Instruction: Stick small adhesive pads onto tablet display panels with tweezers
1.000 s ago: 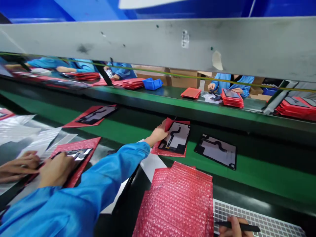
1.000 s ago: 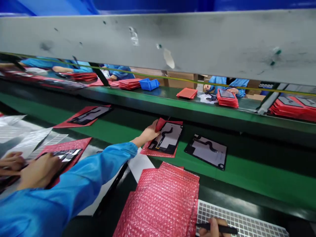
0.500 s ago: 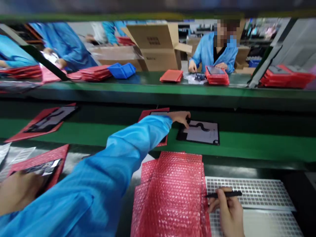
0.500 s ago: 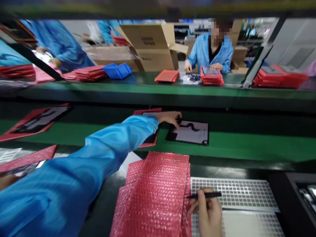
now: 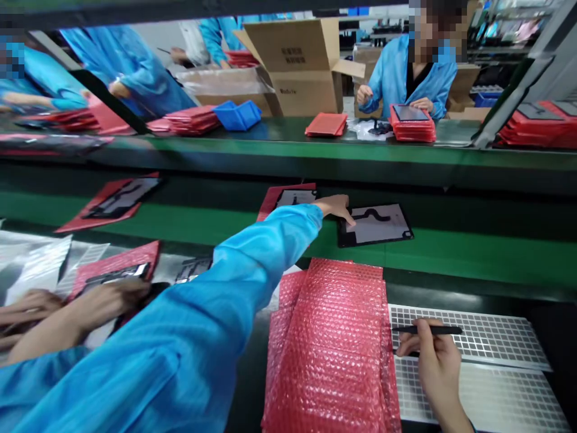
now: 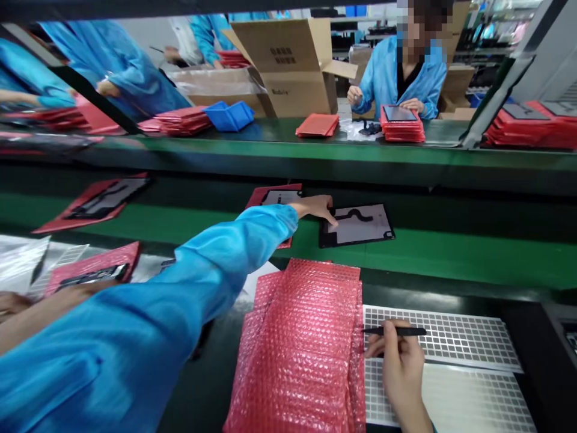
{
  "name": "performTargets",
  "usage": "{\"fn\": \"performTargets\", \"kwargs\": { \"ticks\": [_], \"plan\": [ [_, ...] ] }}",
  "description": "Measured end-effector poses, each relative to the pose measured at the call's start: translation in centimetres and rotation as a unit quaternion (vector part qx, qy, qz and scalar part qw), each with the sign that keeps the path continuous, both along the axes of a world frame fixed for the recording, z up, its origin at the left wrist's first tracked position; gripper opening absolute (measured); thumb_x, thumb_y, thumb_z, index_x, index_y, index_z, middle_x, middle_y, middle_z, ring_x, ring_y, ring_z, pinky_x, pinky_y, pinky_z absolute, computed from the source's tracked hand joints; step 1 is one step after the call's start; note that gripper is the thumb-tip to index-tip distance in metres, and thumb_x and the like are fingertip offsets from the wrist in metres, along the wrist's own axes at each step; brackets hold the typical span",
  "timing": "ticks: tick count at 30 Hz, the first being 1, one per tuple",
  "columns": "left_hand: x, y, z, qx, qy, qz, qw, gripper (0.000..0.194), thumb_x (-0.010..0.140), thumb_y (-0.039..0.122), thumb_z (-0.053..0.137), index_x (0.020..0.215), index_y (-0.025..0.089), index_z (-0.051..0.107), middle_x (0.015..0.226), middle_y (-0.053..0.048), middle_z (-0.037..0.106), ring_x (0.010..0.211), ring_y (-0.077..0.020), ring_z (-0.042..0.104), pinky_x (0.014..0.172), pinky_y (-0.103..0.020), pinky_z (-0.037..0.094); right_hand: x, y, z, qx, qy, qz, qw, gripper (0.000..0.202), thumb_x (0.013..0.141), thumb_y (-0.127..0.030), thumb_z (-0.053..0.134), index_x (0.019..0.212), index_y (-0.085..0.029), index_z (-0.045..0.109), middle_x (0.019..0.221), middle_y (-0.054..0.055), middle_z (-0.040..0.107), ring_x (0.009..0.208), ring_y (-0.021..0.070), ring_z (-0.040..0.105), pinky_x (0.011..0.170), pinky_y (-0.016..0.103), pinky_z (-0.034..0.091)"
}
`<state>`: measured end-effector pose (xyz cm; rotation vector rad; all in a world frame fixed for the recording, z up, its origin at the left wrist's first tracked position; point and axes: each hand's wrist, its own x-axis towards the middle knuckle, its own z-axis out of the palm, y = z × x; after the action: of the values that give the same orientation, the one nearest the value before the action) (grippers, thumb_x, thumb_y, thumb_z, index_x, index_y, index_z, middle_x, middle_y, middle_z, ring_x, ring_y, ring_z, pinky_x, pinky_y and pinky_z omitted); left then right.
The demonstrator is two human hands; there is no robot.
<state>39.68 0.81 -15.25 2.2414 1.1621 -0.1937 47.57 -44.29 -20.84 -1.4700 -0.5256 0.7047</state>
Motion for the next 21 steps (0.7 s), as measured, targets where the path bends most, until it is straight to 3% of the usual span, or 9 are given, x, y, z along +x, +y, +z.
{"fn": "performTargets", "kwargs": {
  "ticks": [5,9,12,14,17,21],
  "plan": [
    [-0.7,-0.8,1.5,-0.058,-0.042,0.07,0.995,0.038,0.103,0.044,0.074,0.128,0.016,0.07,0.132,-0.011,0.07,0.119,-0.0278,0.07,0.104,-0.051,0.059,0.0,0.6,0.6,0.008,-0.004,-0.015,1.0,0.051,0.094,-0.07,0.077,0.096,-0.02,0.064,0.067,0.006,0.078,0.047,0.0227,0.074,0.046,0.032,0.063],
    [-2.2,-2.8,3.9,-0.11,-0.168,0.111,0.973,0.036,0.105,0.043,0.071,0.129,0.016,0.069,0.125,-0.01,0.071,0.106,-0.0231,0.072,0.092,-0.043,0.064,1.1,0.6,0.4,0.001,-0.015,-0.003,1.0,0.053,0.094,-0.071,0.075,0.096,-0.02,0.064,0.071,0.009,0.08,0.052,0.0233,0.076,0.049,0.032,0.064],
    [-4.4,-5.6,5.8,-0.142,-0.27,0.142,0.942,0.035,0.106,0.044,0.069,0.127,0.016,0.068,0.119,-0.008,0.071,0.096,-0.0199,0.072,0.084,-0.038,0.064,2.4,0.4,0.3,-0.003,-0.026,0.016,1.0,0.052,0.095,-0.071,0.075,0.101,-0.019,0.065,0.075,0.009,0.081,0.057,0.0237,0.078,0.052,0.031,0.064],
    [-6.9,-8.7,6.7,-0.169,-0.324,0.159,0.917,0.034,0.104,0.043,0.072,0.122,0.015,0.068,0.11,-0.007,0.072,0.088,-0.0178,0.071,0.079,-0.035,0.063,3.3,0.2,0.3,-0.007,-0.033,0.033,0.999,0.053,0.096,-0.071,0.074,0.104,-0.02,0.065,0.075,0.009,0.081,0.06,0.0241,0.079,0.054,0.032,0.065],
    [-11.9,-15.7,6.8,-0.214,-0.373,0.177,0.885,0.04,0.09,0.038,0.086,0.117,0.014,0.07,0.093,-0.006,0.073,0.081,-0.0172,0.071,0.078,-0.031,0.06,4.2,-0.1,0.2,-0.018,-0.043,0.067,0.997,0.053,0.097,-0.071,0.072,0.107,-0.02,0.065,0.074,0.009,0.081,0.066,0.0254,0.08,0.058,0.033,0.066],
    [-18.7,-27.0,4.4,-0.26,-0.377,0.201,0.866,0.063,0.076,0.042,0.093,0.128,0.017,0.068,0.086,-0.005,0.073,0.084,-0.0242,0.074,0.078,-0.035,0.059,4.5,0.0,-0.2,-0.036,-0.051,0.12,0.991,0.051,0.098,-0.07,0.071,0.107,-0.02,0.065,0.079,0.01,0.081,0.071,0.0263,0.082,0.061,0.034,0.067]
  ]
}}
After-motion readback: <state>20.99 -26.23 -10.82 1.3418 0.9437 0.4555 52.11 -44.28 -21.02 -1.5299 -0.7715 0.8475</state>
